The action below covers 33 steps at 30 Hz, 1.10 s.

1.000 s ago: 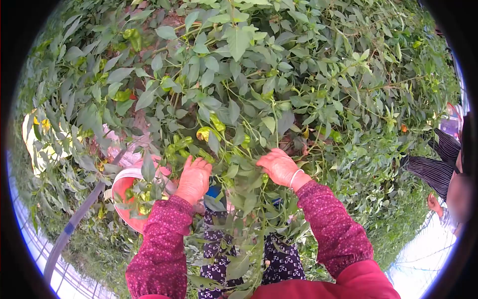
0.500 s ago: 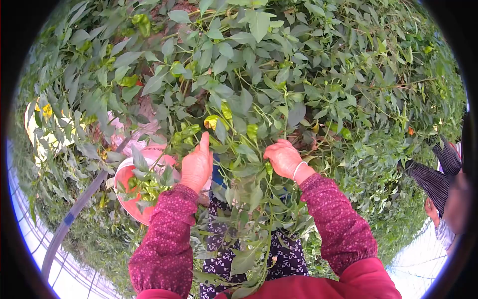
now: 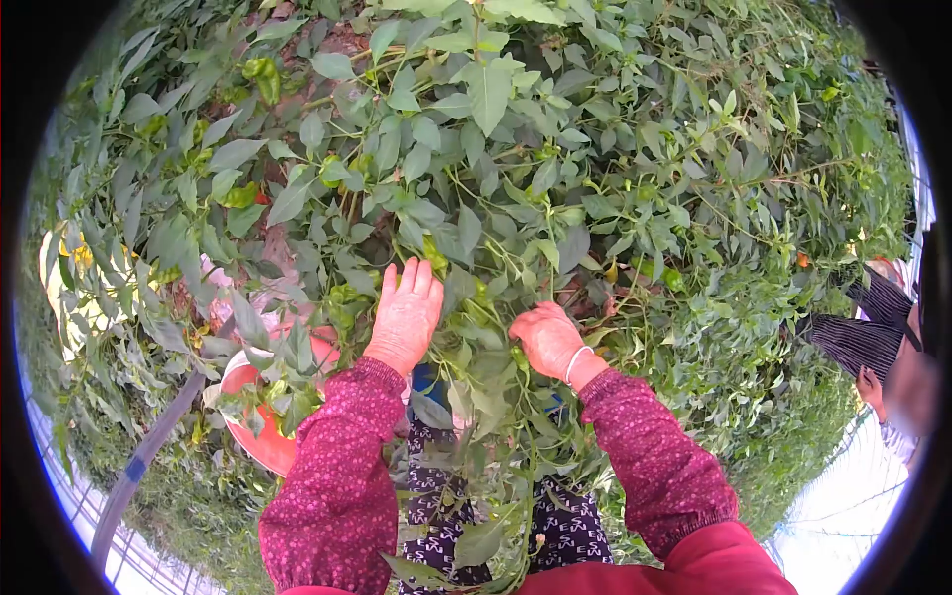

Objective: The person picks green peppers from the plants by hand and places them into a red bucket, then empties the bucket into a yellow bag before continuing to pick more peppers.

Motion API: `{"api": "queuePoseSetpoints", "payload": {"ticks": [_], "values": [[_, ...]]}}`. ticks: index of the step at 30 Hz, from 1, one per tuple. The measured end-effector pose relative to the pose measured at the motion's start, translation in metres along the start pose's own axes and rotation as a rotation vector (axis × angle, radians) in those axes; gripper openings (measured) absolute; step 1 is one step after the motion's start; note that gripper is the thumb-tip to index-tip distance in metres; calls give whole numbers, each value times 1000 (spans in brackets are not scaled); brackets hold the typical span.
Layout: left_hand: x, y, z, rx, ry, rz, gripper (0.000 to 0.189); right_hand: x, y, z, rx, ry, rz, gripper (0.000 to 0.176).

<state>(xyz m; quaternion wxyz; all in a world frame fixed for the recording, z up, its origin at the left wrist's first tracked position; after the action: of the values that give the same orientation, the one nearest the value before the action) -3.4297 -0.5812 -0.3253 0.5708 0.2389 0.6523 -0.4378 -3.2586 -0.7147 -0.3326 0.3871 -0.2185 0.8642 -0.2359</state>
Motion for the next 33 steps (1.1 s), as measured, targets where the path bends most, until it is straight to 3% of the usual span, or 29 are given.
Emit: {"api": "queuePoseSetpoints", "payload": {"ticks": [3, 6, 8, 11, 14, 16, 18, 22, 25, 28, 32, 33], "values": [[-9, -2, -2, 64, -50, -164, 33, -7, 1, -2, 7, -2, 6, 22], [-15, -10, 7, 7, -24, -113, 28, -12, 5, -2, 14, -5, -32, 22], [-23, -17, 18, 30, 51, -227, 19, -19, 5, -6, 20, 9, -68, 21], [-22, -33, 26, -99, -34, -337, 20, -30, 7, -13, 45, 23, -150, 18], [-39, -55, 27, -237, -191, -325, 21, -53, 18, -20, 153, 278, 49, 16], [-60, -69, 44, -269, -358, -331, 18, -75, 36, -30, 74, 306, 268, 16], [-51, -92, 74, -292, -505, -269, 22, -88, 63, -37, 88, 565, 406, 16], [-45, -109, 89, -227, -636, -272, 22, -130, 118, -83, -86, 343, 520, 21], [-34, -126, 109, -45, -627, -419, 23, -143, 163, -108, -302, -21, 647, 45], [-22, -137, 127, -28, -568, -385, 16, -139, 204, -119, -343, -271, 670, 63], [-5, -137, 126, 23, -481, -231, 19, -134, 228, -119, 12, -286, 378, 75], [-7, -138, 124, -51, -464, -240, 19, -134, 227, -116, 95, -285, 288, 75]]}}
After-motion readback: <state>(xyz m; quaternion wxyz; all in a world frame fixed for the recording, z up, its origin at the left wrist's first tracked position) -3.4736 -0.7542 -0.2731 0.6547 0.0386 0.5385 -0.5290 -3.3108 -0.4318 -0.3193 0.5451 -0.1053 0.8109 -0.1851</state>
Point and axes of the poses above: each hand's wrist, its own y-axis towards the middle knuckle, its own x-axis out of the palm, z = x × y, the point moved 3 cm from there along y, towards the middle knuckle, and after that the axes turned 7 degrees about y, right-handed, at the moved point
